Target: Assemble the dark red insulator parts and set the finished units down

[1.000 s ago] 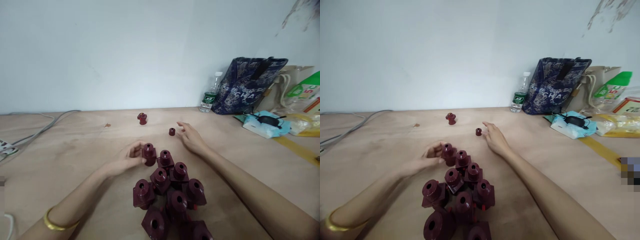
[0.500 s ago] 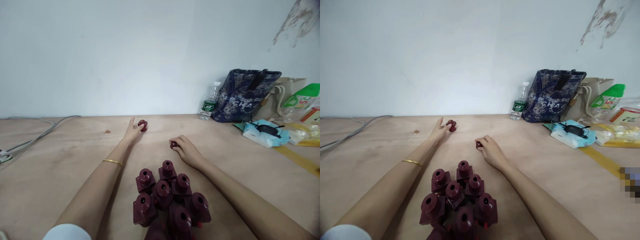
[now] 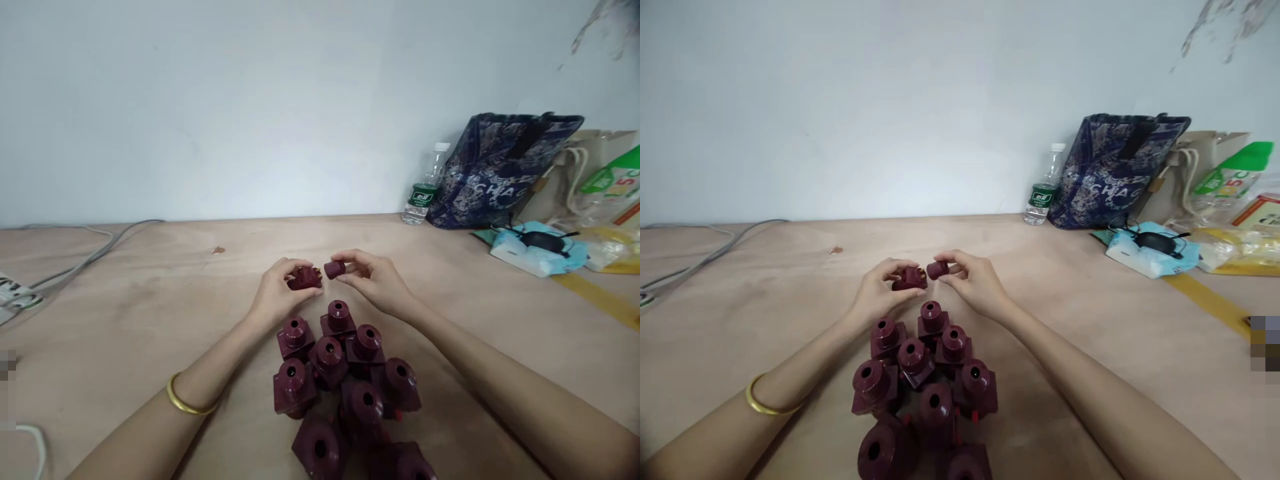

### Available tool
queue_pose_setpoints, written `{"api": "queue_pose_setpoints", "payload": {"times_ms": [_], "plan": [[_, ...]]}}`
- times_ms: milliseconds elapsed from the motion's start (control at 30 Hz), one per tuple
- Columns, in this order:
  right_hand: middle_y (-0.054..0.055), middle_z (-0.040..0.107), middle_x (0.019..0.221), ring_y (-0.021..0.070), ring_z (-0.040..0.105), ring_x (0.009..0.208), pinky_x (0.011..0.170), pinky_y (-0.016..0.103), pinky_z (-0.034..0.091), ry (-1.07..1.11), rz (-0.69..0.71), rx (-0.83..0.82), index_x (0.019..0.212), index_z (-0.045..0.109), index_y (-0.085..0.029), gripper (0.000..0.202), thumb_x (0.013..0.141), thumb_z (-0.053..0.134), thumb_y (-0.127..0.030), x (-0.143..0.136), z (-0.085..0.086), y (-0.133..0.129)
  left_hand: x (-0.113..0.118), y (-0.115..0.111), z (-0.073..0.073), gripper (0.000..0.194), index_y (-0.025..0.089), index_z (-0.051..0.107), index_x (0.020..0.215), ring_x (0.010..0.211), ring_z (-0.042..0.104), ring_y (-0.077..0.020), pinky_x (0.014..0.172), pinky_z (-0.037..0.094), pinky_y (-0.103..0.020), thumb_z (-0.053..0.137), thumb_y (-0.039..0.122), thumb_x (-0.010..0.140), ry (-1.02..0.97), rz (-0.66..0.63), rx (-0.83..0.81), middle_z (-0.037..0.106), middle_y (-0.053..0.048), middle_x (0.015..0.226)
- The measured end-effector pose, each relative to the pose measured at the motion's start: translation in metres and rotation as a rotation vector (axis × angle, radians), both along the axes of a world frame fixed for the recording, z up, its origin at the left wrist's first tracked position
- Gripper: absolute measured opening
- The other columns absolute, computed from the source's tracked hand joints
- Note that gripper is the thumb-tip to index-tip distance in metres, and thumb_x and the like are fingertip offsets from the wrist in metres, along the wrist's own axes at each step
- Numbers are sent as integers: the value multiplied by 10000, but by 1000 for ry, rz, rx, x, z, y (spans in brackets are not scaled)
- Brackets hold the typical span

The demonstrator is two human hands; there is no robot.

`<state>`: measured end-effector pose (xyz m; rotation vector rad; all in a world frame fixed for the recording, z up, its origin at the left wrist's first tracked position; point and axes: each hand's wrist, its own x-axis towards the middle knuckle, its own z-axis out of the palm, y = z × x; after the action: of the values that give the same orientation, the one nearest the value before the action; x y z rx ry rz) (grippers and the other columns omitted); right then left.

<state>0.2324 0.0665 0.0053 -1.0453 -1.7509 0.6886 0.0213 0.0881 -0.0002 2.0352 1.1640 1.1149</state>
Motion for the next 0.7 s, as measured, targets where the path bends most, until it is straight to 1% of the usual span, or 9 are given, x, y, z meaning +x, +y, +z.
{"api": "queue_pose_setpoints", "payload": {"times_ms": [67, 133, 233, 400, 467, 533, 600, 700], "plan": [[27, 709, 984, 166, 674, 842, 743, 290, 544, -7, 40, 18, 1052, 636, -216, 289, 777, 602, -137, -5, 2, -5, 3, 1, 1, 444, 206, 673, 1014, 866, 603, -182, 807, 473, -324, 810, 321, 608, 37, -33, 52, 617, -32, 927], [18, 711, 969, 160, 673, 832, 727, 280, 544, -25, 43, 35, 1043, 645, -221, 280, 779, 604, -139, -7, 2, -8, 5, 2, 0, 434, 217, 679, 1023, 828, 593, -173, 773, 474, -311, 804, 333, 623, 72, -69, 99, 599, -20, 879], [14, 721, 931, 159, 676, 814, 717, 273, 541, -50, 35, 21, 1052, 649, -219, 273, 785, 625, -168, -8, -1, -8, 5, 2, 0, 422, 228, 685, 1021, 773, 573, -157, 718, 473, -287, 803, 334, 630, 110, -83, 148, 568, -5, 830], [39, 737, 895, 183, 683, 820, 722, 285, 532, -77, -15, -35, 1001, 665, -198, 251, 778, 681, -311, -7, -3, -6, 3, 0, 3, 421, 223, 688, 1020, 755, 559, -151, 699, 476, -279, 811, 309, 626, 135, -91, 201, 535, 0, 813], [44, 737, 879, 178, 683, 758, 680, 276, 522, -101, -36, -57, 953, 670, -192, 239, 791, 663, -368, -7, -3, -7, 4, -1, 4, 423, 219, 686, 1023, 757, 560, -151, 703, 481, -282, 812, 297, 627, 138, -99, 228, 528, -1, 816], [38, 729, 791, 161, 666, 646, 601, 254, 498, -120, -56, -90, 885, 667, -181, 265, 806, 632, -431, -8, -2, -9, 5, -1, 4, 424, 213, 682, 1031, 761, 561, -151, 710, 485, -286, 810, 285, 633, 142, -110, 261, 528, -5, 819], [17, 689, 639, 141, 629, 543, 542, 234, 459, -159, -75, -114, 764, 647, -174, 327, 837, 572, -483, -8, -1, -9, 5, -2, 4, 425, 214, 677, 1043, 769, 561, -154, 715, 488, -290, 804, 278, 643, 152, -127, 291, 532, -8, 821], [1, 599, 473, 127, 574, 468, 521, 230, 410, -283, -118, -111, 555, 571, -177, 482, 890, 465, -507, -7, 1, -9, 6, -2, 4, 408, 221, 673, 1054, 776, 562, -159, 713, 489, -292, 787, 277, 666, 177, -158, 316, 537, -8, 810]]}}
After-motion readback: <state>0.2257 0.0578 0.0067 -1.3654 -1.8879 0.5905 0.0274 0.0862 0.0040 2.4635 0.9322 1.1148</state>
